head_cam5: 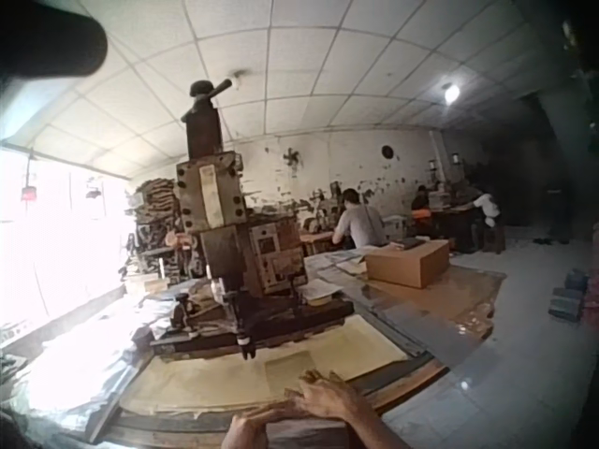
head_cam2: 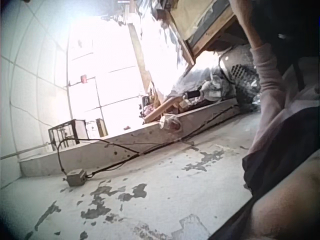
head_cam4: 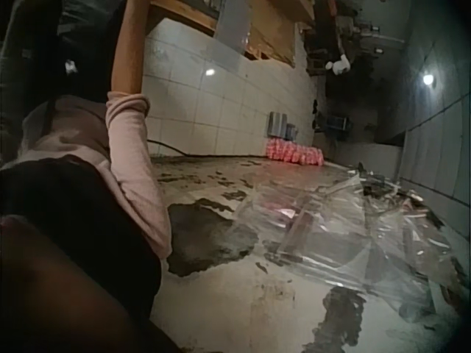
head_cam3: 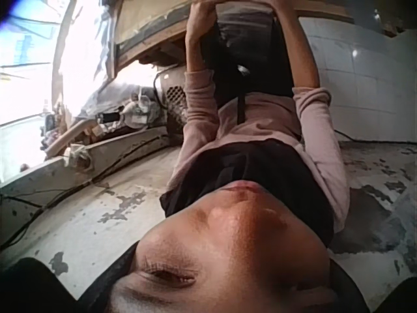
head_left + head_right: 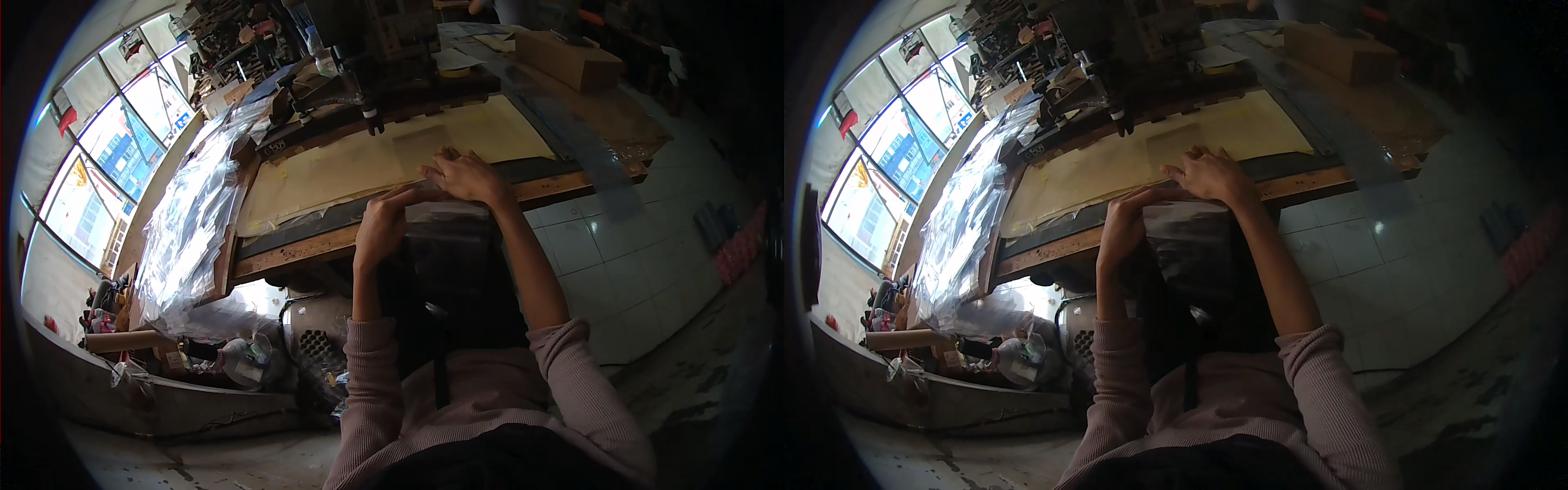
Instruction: The person heat-seals plastic sheets by positioning them under a press machine and handles the sealed plastic pieces by hand.
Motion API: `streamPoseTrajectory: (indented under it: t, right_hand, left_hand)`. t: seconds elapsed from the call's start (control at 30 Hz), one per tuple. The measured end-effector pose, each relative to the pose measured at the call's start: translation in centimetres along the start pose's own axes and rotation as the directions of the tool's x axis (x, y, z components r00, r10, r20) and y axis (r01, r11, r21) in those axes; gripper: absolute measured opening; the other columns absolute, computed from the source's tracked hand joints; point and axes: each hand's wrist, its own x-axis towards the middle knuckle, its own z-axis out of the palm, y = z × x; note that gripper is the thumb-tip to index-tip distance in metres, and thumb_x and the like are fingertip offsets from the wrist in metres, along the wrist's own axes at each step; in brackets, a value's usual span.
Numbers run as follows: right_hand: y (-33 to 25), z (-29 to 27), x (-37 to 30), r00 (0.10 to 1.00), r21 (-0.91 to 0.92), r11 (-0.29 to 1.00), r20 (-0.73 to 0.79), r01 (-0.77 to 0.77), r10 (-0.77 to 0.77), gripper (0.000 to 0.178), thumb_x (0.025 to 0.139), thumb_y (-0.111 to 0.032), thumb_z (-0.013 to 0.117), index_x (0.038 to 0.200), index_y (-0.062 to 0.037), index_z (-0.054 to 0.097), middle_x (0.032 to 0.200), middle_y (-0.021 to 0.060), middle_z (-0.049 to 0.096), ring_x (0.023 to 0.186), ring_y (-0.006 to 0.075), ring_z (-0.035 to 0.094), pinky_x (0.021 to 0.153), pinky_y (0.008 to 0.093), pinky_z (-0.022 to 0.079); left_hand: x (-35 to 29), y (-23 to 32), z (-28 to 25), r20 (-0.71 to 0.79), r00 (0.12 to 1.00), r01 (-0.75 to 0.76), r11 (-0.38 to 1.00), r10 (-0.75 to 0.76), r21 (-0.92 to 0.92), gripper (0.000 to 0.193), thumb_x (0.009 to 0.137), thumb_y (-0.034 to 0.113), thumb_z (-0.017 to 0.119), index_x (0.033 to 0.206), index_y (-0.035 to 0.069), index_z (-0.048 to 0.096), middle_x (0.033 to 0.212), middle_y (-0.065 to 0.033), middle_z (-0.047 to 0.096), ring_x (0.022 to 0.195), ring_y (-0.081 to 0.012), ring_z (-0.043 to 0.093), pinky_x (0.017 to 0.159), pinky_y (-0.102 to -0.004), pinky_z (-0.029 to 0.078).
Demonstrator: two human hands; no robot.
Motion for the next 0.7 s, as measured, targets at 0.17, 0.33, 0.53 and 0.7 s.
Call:
streamPoseTrajectory:
  t: [0.17,0.33,0.53,0.7]
  right_hand:
    - [0.6,0.1,2.4,0.995,-0.126,0.990,0.069,-0.064,0.073,0.068,0.088,-0.053,0.032,0.133,-0.0015,0.032,0.137,0.0171,0.034,0.128,0.0289,0.031,0.106,0.0434,0.023]
    - [1.2,0.9,2.0,1.000,-0.097,0.995,-0.009,0.027,-0.028,0.068,0.087,-0.051,0.036,0.135,-0.0042,0.027,0.142,0.0130,0.026,0.132,0.0250,0.023,0.108,0.0465,0.018]
    - [1.9,0.3,2.6,0.995,-0.154,0.985,0.072,0.082,-0.072,0.069,0.088,-0.054,0.033,0.136,-0.0046,0.026,0.144,0.0135,0.021,0.134,0.0253,0.019,0.106,0.0519,0.019]
    - [1.9,0.4,2.6,0.996,-0.150,0.986,0.066,0.068,-0.059,0.068,0.088,-0.053,0.033,0.136,-0.0054,0.026,0.145,0.0123,0.020,0.135,0.0244,0.018,0.106,0.0525,0.018]
  left_hand:
    - [0.5,-0.2,0.2,-0.112,0.994,-0.019,0.999,0.016,-0.029,0.037,0.063,-0.009,0.048,0.093,0.002,0.066,0.092,-0.0102,0.066,0.092,-0.0223,0.062,0.083,-0.0290,0.045]
    - [0.0,-0.3,-0.3,-0.034,0.999,-0.017,1.000,0.016,-0.020,0.043,0.064,-0.011,0.044,0.096,0.009,0.066,0.101,-0.0083,0.064,0.097,-0.0278,0.059,0.085,-0.0355,0.045]
    - [0.3,0.1,-0.3,0.050,0.998,-0.039,0.999,0.038,0.007,0.049,0.064,-0.010,0.044,0.101,0.013,0.066,0.111,-0.0078,0.061,0.108,-0.0271,0.054,0.092,-0.0356,0.043]
    - [0.2,-0.4,0.1,0.038,0.999,-0.027,0.999,0.028,-0.026,0.052,0.063,-0.011,0.042,0.102,0.014,0.066,0.113,-0.0083,0.059,0.109,-0.0276,0.053,0.094,-0.0362,0.042]
